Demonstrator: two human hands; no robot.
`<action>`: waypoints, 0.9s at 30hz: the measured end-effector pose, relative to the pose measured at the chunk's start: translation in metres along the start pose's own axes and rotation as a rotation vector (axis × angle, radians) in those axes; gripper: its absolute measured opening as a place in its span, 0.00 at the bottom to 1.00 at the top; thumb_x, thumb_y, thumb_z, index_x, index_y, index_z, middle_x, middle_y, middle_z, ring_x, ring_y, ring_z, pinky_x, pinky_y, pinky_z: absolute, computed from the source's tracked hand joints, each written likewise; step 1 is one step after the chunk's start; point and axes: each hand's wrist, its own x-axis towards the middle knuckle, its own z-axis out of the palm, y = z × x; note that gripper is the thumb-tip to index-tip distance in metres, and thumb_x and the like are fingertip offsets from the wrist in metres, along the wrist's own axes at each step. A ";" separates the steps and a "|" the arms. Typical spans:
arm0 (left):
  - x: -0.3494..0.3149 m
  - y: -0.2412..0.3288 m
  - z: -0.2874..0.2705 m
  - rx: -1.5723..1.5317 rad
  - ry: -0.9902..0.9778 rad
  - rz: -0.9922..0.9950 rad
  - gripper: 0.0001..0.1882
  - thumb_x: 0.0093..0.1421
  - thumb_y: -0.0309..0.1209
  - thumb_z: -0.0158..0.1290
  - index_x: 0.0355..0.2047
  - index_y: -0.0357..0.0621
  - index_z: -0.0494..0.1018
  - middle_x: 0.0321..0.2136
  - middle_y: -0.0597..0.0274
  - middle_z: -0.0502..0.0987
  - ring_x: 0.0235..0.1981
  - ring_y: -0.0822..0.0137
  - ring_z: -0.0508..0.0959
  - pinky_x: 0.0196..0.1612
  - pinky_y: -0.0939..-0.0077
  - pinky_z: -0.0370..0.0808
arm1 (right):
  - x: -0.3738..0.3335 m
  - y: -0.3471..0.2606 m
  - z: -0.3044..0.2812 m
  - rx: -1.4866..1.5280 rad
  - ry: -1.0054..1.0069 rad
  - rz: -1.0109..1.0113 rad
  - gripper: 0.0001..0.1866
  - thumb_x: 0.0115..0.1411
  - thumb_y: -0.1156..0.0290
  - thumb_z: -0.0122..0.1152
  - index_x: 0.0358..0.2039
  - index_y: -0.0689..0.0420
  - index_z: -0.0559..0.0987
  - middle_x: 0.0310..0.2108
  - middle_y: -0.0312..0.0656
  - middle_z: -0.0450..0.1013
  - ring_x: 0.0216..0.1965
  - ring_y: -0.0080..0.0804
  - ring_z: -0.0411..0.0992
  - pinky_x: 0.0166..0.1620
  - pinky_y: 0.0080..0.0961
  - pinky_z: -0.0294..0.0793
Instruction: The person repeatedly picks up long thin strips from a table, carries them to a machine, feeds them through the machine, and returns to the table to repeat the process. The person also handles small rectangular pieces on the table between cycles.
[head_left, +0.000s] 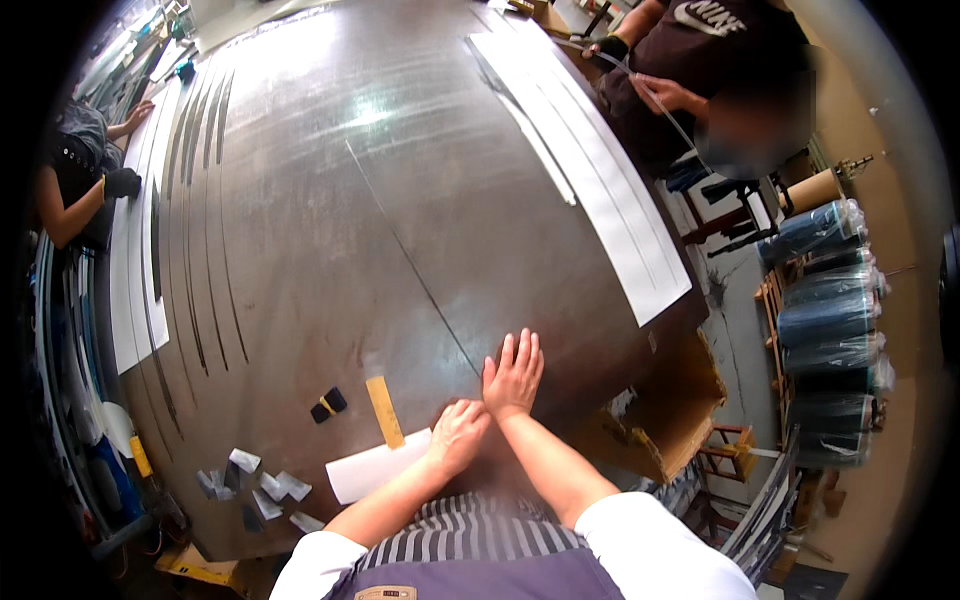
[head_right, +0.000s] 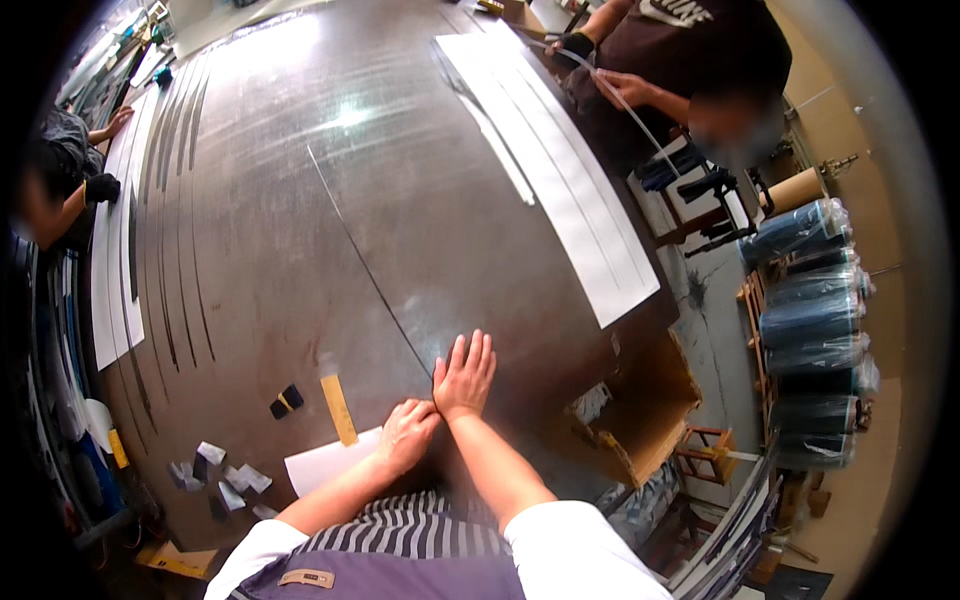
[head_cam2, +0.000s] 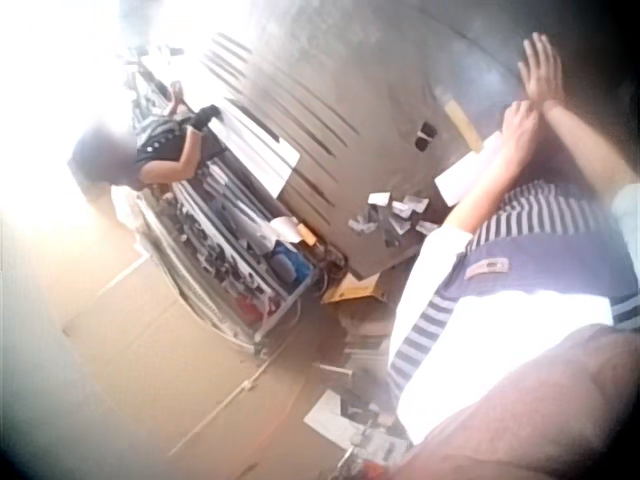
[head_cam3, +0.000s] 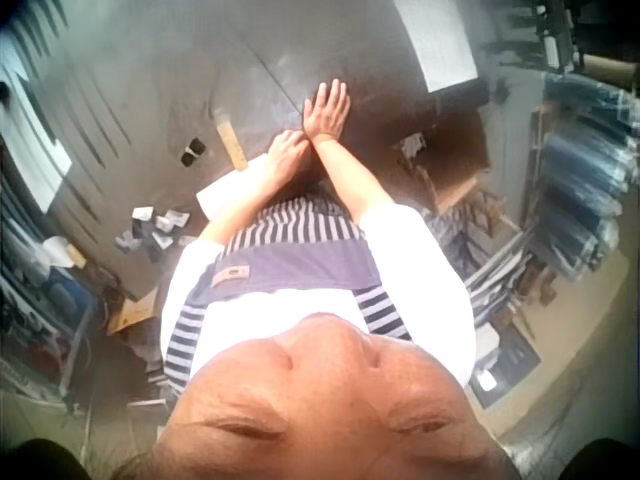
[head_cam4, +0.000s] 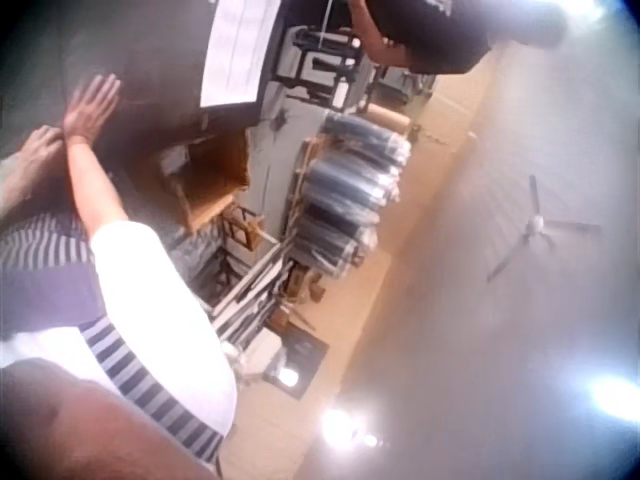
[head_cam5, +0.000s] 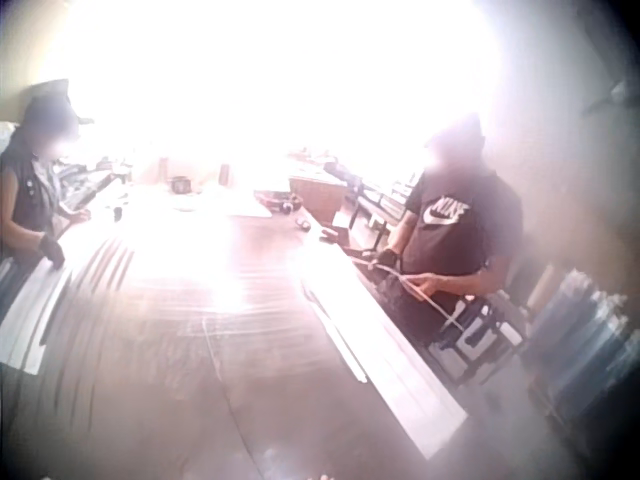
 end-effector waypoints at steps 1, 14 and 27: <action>-0.002 0.002 0.000 0.008 -0.002 -0.001 0.08 0.49 0.26 0.54 0.31 0.42 0.77 0.36 0.63 0.75 0.41 0.62 0.75 0.45 0.67 0.73 | -0.003 0.000 0.000 0.000 0.004 -0.003 0.31 0.60 0.55 0.57 0.59 0.60 0.67 0.64 0.57 0.57 0.66 0.58 0.54 0.64 0.55 0.58; 0.003 0.002 0.003 -0.032 -0.009 -0.047 0.08 0.51 0.24 0.52 0.32 0.39 0.76 0.37 0.57 0.75 0.41 0.57 0.75 0.45 0.66 0.74 | 0.001 0.000 0.004 -0.016 0.017 -0.004 0.30 0.60 0.55 0.56 0.58 0.60 0.68 0.65 0.57 0.57 0.67 0.57 0.54 0.64 0.54 0.57; -0.002 0.007 0.009 -0.065 0.074 -0.056 0.12 0.50 0.22 0.52 0.37 0.39 0.77 0.39 0.56 0.76 0.42 0.55 0.76 0.46 0.65 0.74 | 0.001 0.000 0.002 0.003 0.000 0.028 0.31 0.60 0.55 0.57 0.59 0.60 0.67 0.65 0.56 0.57 0.67 0.56 0.53 0.65 0.52 0.56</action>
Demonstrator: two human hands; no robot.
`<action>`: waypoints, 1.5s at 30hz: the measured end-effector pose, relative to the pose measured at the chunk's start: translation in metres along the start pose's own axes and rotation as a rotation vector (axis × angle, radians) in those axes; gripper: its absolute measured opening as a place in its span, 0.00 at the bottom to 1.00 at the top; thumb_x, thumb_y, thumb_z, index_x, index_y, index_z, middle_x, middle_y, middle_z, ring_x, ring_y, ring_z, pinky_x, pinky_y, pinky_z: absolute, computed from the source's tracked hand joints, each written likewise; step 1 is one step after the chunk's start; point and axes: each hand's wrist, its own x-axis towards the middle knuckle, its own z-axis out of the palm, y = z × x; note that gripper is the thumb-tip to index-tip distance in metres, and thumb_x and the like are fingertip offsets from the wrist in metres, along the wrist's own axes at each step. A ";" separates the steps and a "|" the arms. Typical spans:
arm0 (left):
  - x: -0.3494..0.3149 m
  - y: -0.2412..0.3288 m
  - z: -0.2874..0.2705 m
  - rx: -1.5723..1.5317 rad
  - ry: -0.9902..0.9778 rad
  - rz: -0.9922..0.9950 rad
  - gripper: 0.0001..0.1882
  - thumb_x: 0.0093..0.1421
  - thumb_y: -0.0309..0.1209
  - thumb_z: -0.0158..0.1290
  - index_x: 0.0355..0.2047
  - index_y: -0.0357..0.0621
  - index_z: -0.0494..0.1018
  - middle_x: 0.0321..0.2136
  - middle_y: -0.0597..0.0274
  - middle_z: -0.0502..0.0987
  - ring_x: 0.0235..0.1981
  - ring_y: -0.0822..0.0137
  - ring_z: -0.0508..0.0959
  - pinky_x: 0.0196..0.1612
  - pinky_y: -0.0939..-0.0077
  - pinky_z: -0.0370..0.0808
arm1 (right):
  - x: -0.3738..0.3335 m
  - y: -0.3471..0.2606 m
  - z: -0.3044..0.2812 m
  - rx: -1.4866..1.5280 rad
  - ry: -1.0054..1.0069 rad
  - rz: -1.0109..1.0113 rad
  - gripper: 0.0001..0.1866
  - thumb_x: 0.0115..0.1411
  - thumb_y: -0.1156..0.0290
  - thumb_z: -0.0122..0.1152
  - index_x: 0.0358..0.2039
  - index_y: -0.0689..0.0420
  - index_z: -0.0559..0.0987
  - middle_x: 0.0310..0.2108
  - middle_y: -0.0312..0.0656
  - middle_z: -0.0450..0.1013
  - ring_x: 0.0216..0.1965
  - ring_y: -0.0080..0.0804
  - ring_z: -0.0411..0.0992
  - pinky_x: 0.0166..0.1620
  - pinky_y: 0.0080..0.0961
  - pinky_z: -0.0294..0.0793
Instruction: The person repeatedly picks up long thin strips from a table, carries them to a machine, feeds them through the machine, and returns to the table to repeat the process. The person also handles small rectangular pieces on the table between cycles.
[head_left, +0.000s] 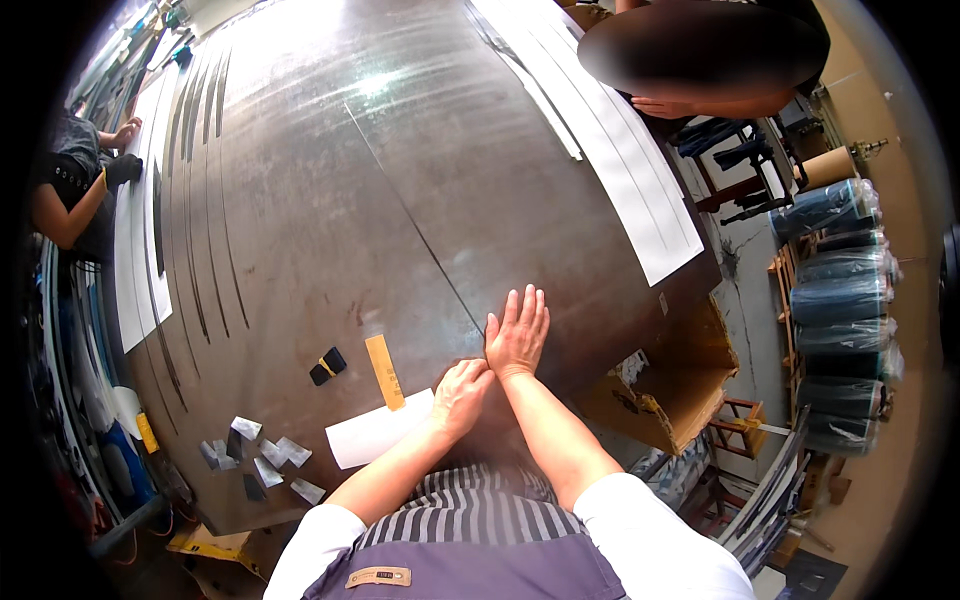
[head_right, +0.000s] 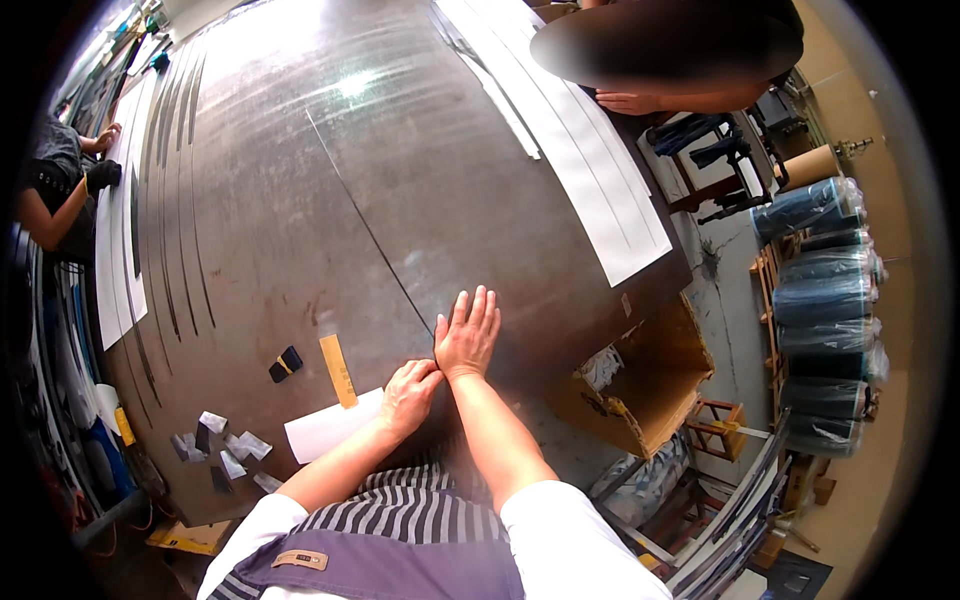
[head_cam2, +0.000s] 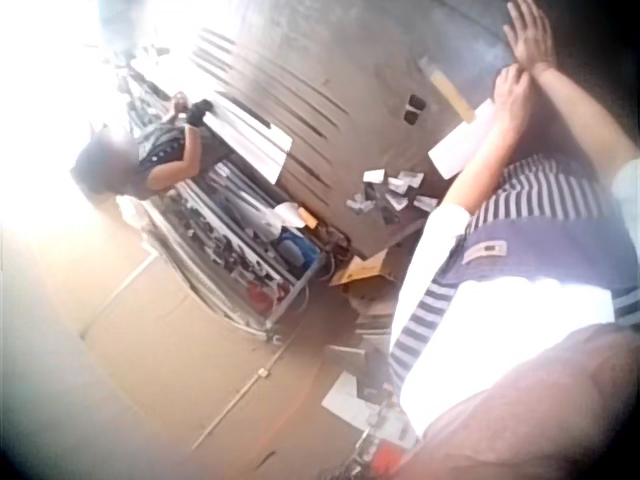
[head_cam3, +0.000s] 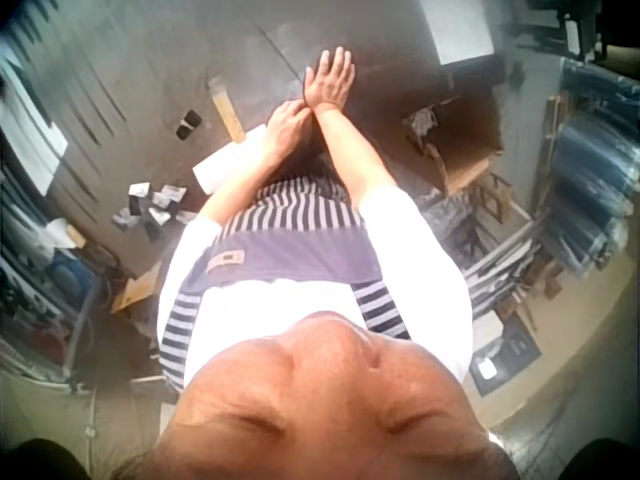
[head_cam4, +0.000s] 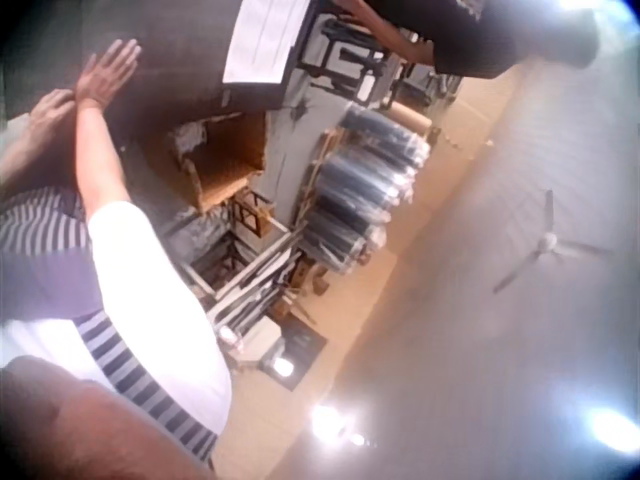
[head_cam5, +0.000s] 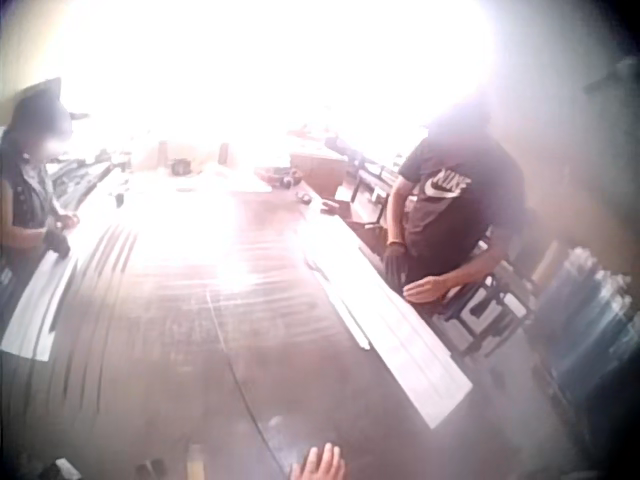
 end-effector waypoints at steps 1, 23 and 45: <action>0.000 0.000 0.001 -0.002 0.007 -0.001 0.12 0.50 0.22 0.52 0.37 0.39 0.77 0.39 0.56 0.76 0.42 0.55 0.76 0.47 0.65 0.74 | 0.001 0.001 0.000 -0.002 0.010 -0.005 0.31 0.60 0.55 0.57 0.59 0.60 0.67 0.65 0.56 0.57 0.67 0.56 0.53 0.65 0.52 0.56; 0.005 -0.015 -0.001 -0.289 0.025 -0.189 0.12 0.52 0.27 0.64 0.39 0.44 0.80 0.37 0.60 0.75 0.37 0.65 0.77 0.39 0.70 0.76 | -0.070 0.042 -0.058 0.558 -0.006 -0.143 0.18 0.61 0.70 0.59 0.52 0.58 0.77 0.39 0.44 0.71 0.42 0.43 0.69 0.45 0.39 0.70; 0.091 -0.020 -0.017 -0.104 -0.349 -0.507 0.14 0.48 0.35 0.69 0.32 0.43 0.79 0.24 0.64 0.74 0.29 0.69 0.74 0.35 0.71 0.72 | -0.182 0.099 -0.081 0.729 -0.162 0.154 0.22 0.58 0.83 0.59 0.51 0.49 0.81 0.32 0.42 0.68 0.28 0.36 0.71 0.35 0.27 0.72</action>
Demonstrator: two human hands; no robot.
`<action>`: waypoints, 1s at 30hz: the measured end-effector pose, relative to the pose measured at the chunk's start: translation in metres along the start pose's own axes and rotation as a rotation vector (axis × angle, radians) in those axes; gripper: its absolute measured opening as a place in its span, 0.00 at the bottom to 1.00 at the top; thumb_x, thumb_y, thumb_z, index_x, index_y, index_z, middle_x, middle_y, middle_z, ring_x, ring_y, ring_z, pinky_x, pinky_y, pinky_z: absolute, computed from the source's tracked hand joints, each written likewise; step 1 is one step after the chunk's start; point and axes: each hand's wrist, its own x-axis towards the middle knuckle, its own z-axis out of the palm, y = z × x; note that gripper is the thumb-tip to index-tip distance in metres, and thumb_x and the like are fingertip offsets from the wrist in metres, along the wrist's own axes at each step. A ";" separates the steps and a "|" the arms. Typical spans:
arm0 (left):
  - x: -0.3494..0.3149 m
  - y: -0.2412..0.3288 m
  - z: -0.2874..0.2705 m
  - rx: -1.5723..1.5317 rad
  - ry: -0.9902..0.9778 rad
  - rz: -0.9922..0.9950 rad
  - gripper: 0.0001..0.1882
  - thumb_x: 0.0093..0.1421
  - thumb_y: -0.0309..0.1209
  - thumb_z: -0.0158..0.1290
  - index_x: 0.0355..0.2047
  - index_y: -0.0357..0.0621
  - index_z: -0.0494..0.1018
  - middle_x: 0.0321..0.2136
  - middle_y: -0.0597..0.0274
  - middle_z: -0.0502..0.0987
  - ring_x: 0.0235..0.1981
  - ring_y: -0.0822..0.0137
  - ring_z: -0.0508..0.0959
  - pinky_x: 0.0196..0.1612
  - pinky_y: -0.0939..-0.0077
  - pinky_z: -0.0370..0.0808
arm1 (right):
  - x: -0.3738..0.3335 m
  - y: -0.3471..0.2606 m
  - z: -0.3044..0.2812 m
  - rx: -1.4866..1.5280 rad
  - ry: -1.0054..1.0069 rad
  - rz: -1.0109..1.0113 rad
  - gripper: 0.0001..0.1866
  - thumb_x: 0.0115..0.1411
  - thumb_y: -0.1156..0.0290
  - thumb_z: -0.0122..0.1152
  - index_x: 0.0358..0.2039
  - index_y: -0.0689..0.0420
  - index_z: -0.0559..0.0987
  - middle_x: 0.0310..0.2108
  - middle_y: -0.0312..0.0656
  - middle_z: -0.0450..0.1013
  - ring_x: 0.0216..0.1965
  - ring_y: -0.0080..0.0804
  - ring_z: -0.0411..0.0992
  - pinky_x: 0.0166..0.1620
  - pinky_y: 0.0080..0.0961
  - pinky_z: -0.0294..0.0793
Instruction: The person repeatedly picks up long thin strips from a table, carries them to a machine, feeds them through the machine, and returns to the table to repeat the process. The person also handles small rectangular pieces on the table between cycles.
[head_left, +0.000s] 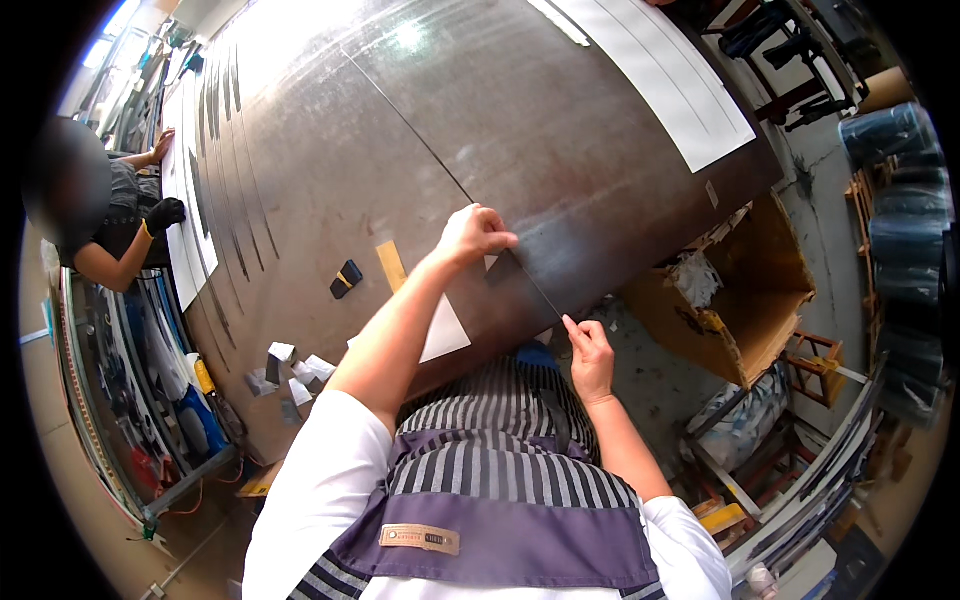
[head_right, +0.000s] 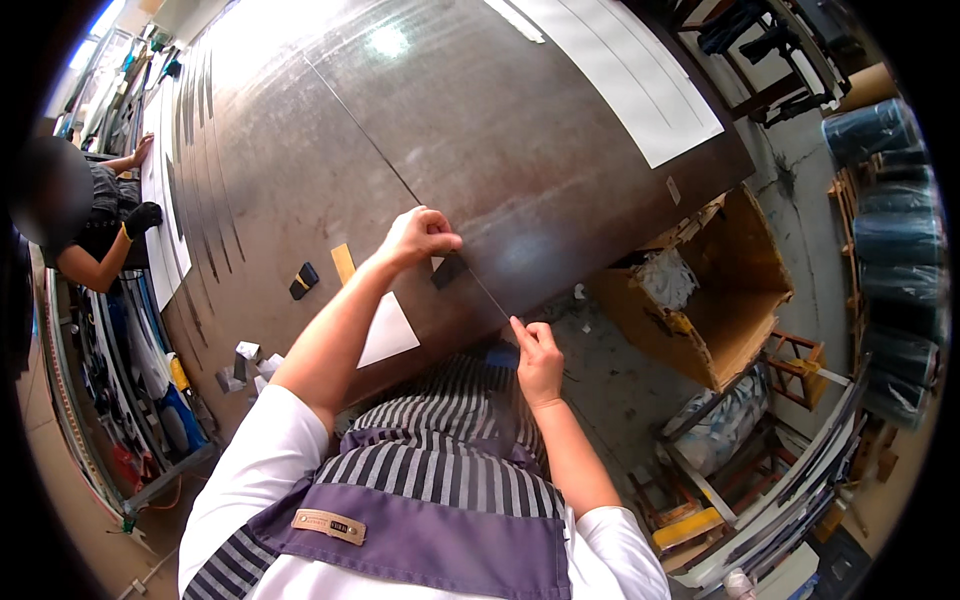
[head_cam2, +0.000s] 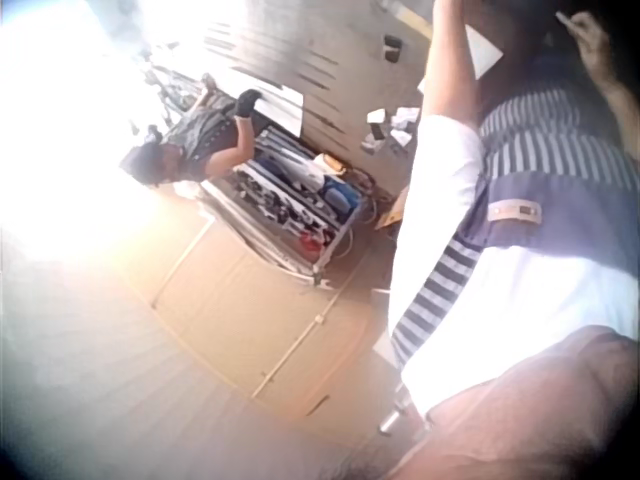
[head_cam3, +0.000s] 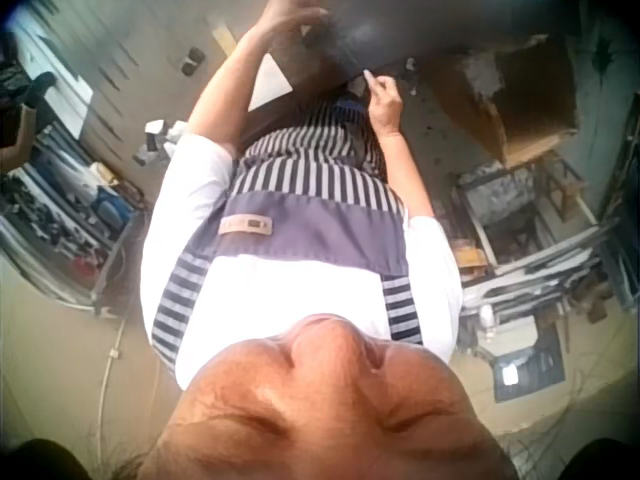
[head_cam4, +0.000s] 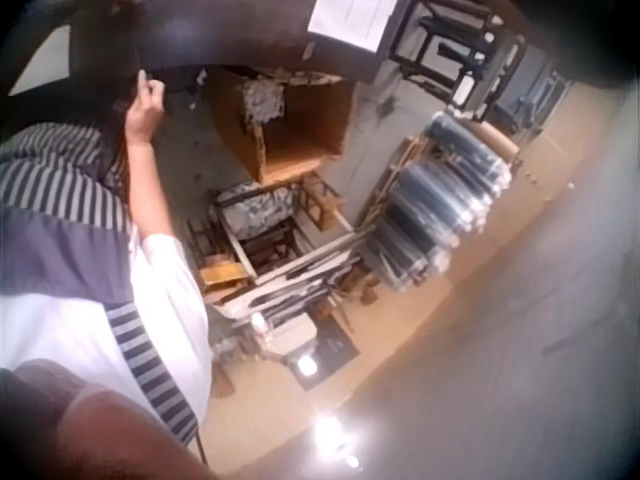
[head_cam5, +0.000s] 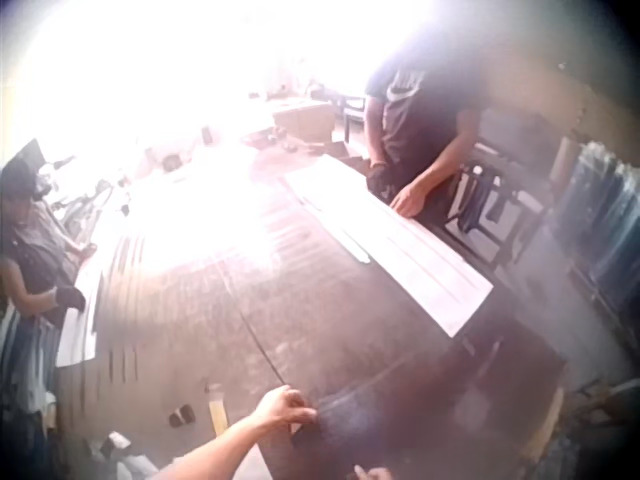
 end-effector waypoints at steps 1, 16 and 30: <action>-0.002 0.003 -0.009 -0.117 -0.008 -0.045 0.14 0.50 0.36 0.67 0.34 0.43 0.79 0.24 0.65 0.74 0.29 0.71 0.73 0.34 0.72 0.72 | 0.002 -0.004 -0.005 0.072 0.003 0.044 0.20 0.57 0.84 0.59 0.48 0.51 0.82 0.31 0.42 0.68 0.29 0.35 0.71 0.34 0.25 0.71; -0.070 -0.035 0.012 0.811 0.037 0.706 0.31 0.59 0.38 0.56 0.62 0.44 0.65 0.67 0.67 0.59 0.67 0.67 0.59 0.68 0.61 0.54 | -0.028 0.004 -0.019 -0.278 0.078 -0.089 0.22 0.52 0.83 0.60 0.46 0.45 0.83 0.31 0.36 0.67 0.32 0.35 0.72 0.33 0.32 0.76; -0.063 -0.019 0.022 0.878 -0.014 0.642 0.34 0.64 0.48 0.50 0.65 0.41 0.60 0.69 0.67 0.54 0.71 0.66 0.51 0.71 0.54 0.43 | -0.021 0.025 -0.015 -0.249 -0.047 0.053 0.19 0.54 0.78 0.59 0.46 0.48 0.81 0.35 0.37 0.70 0.33 0.41 0.75 0.34 0.35 0.77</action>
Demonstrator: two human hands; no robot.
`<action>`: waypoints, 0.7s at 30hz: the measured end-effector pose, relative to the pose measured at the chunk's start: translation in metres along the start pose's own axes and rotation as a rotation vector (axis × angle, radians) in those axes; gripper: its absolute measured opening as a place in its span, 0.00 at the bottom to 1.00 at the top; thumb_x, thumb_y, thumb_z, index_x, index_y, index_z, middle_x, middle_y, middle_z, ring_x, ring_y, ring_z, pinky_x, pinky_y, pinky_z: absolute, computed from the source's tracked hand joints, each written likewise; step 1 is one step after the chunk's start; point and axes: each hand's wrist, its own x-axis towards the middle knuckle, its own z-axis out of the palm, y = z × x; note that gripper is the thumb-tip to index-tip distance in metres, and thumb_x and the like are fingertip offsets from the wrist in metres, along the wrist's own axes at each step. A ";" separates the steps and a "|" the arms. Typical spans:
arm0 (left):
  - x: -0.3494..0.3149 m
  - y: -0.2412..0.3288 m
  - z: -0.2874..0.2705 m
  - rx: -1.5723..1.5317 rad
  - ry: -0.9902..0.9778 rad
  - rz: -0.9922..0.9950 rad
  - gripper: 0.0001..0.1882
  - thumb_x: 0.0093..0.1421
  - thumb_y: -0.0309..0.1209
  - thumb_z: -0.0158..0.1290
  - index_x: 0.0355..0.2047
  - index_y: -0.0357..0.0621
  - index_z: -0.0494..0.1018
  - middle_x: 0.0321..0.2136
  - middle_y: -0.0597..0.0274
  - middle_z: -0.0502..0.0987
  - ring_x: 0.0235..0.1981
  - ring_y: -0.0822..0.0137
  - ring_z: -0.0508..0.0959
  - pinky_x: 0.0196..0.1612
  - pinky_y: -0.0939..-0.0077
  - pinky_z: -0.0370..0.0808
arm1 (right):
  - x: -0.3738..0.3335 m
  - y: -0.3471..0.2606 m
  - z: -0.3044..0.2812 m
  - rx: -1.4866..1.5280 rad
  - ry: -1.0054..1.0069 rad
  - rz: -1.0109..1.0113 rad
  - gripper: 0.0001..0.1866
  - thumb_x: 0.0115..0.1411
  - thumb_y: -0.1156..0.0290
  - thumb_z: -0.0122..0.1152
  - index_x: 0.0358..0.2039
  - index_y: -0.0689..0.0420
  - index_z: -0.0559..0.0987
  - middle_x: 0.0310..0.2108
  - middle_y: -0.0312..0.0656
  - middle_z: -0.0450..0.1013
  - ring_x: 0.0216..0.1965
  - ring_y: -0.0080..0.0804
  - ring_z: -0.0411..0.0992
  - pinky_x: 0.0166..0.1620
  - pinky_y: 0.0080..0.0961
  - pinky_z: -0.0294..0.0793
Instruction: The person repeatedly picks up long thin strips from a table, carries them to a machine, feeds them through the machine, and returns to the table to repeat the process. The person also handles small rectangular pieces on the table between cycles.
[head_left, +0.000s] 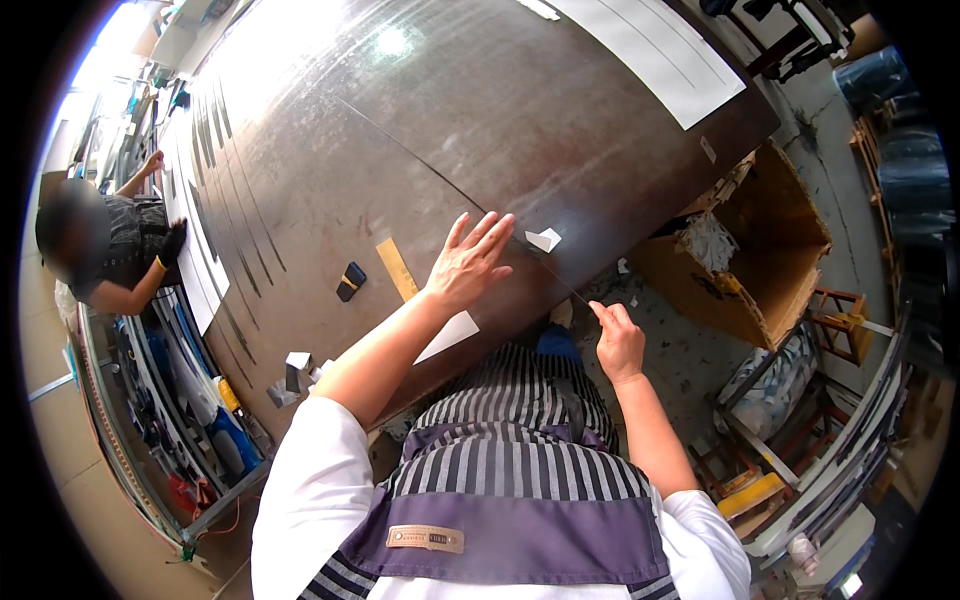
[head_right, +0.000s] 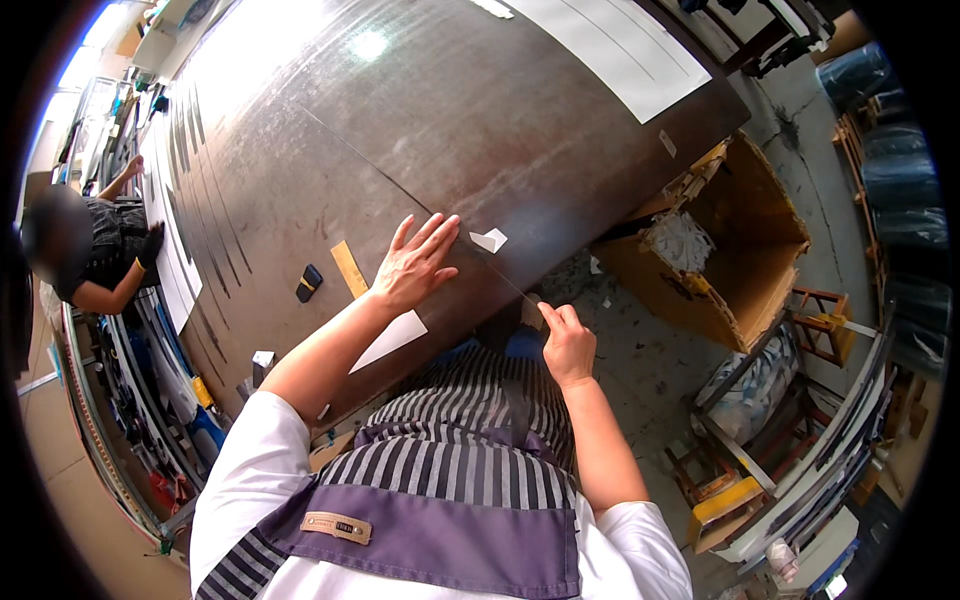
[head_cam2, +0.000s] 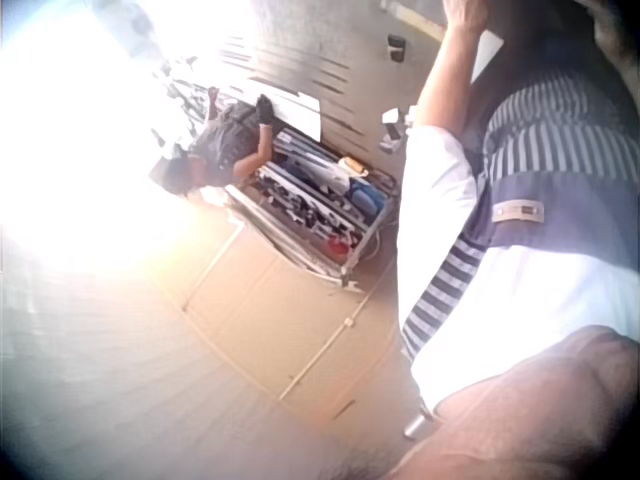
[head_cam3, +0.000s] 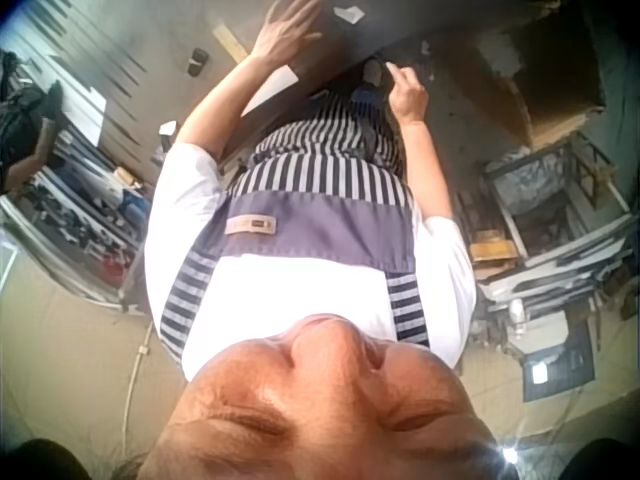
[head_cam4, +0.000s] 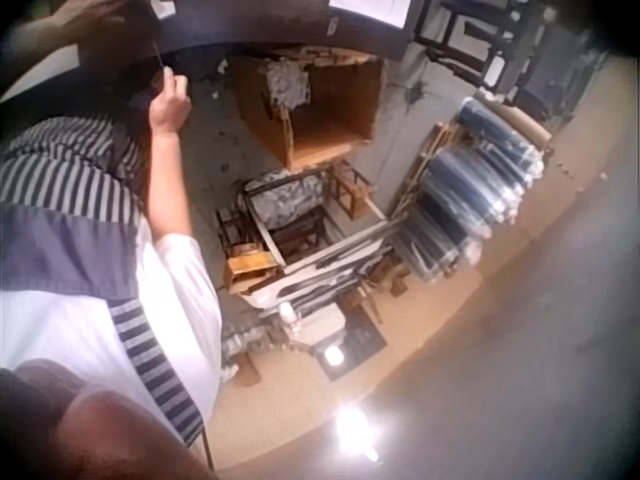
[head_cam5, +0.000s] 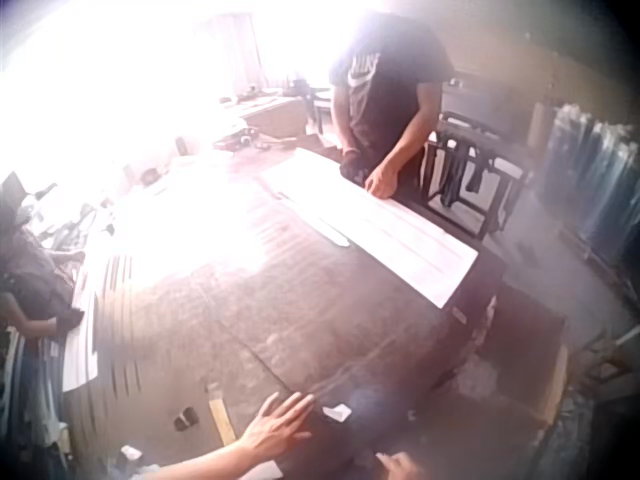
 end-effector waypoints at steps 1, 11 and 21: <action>0.001 0.000 0.000 0.002 -0.003 0.000 0.34 0.64 0.48 0.50 0.65 0.41 0.60 0.69 0.67 0.54 0.71 0.66 0.51 0.71 0.54 0.43 | 0.001 0.001 0.001 -0.005 -0.014 0.019 0.17 0.55 0.77 0.59 0.46 0.49 0.80 0.35 0.37 0.70 0.34 0.42 0.76 0.34 0.35 0.77; 0.025 0.001 -0.003 -0.400 0.270 -0.168 0.27 0.50 0.31 0.64 0.53 0.49 0.74 0.61 0.57 0.66 0.60 0.55 0.67 0.61 0.56 0.61 | 0.002 -0.006 0.004 0.033 0.251 -0.119 0.15 0.54 0.81 0.60 0.41 0.52 0.83 0.36 0.37 0.71 0.33 0.38 0.76 0.34 0.33 0.77; 0.047 0.010 -0.050 -0.481 0.473 -0.311 0.08 0.55 0.25 0.56 0.34 0.48 0.82 0.36 0.62 0.79 0.44 0.58 0.76 0.53 0.60 0.65 | 0.004 -0.004 0.001 0.082 0.192 -0.083 0.17 0.53 0.82 0.58 0.42 0.52 0.82 0.36 0.37 0.72 0.32 0.41 0.76 0.34 0.34 0.77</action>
